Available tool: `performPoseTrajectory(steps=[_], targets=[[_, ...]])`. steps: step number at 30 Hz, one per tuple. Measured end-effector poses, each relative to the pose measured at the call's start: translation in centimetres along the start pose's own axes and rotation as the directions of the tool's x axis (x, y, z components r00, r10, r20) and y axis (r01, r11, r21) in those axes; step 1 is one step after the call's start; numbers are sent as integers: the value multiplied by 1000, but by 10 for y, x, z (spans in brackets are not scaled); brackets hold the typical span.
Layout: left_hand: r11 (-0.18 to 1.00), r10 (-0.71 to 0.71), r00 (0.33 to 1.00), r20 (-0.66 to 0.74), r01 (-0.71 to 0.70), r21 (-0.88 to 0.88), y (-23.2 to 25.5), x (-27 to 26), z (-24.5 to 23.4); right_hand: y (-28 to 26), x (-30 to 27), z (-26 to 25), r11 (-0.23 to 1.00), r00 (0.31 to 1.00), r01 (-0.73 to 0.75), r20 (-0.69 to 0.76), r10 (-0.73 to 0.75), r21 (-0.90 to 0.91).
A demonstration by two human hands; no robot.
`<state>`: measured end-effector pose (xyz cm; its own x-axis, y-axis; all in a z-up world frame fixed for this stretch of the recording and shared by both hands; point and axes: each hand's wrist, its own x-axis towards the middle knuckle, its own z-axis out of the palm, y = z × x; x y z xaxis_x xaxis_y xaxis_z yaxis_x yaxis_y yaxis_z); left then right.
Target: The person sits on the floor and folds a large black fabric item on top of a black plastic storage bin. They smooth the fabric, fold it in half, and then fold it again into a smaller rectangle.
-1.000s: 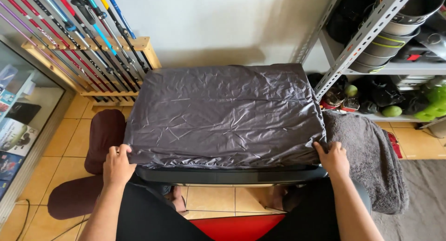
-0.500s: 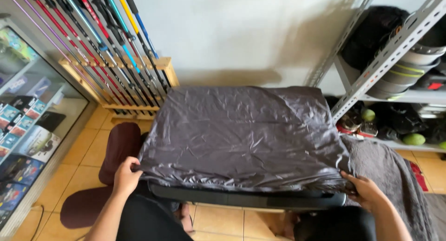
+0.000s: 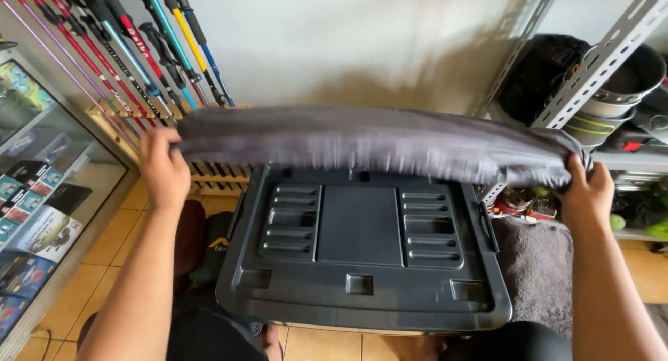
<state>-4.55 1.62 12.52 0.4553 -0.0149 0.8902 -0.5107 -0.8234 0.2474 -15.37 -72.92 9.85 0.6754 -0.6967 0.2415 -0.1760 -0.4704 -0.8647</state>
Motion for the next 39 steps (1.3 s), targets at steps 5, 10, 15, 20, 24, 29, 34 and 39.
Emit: performPoseTrajectory(steps=[5,10,15,20,24,29,34,39], targets=[[959,-256,779,573,278,51,24,-99,-23,133,-32,11,919,990,39,138,17,-393],[831,-518,263,814,380,406,1,-198,-16,183,-116,26,842,866,-189,318,385,-505],[839,-520,278,808,-13,544,1,-214,-3,97,-148,19,724,871,11,362,332,-690],[936,39,685,727,-279,213,102,-221,34,77,-199,94,427,811,560,364,-459,-709],[986,167,409,897,-95,-140,209,-206,52,38,-252,168,346,439,891,362,-822,-295],[997,-81,282,956,21,78,199,-213,68,88,-245,170,496,677,724,629,-382,-479],[972,-196,211,958,-84,217,137,-213,43,143,-183,101,334,785,566,368,-498,-754],[943,-156,322,934,-232,238,92,-251,52,147,-149,63,592,926,-21,207,314,-805]])
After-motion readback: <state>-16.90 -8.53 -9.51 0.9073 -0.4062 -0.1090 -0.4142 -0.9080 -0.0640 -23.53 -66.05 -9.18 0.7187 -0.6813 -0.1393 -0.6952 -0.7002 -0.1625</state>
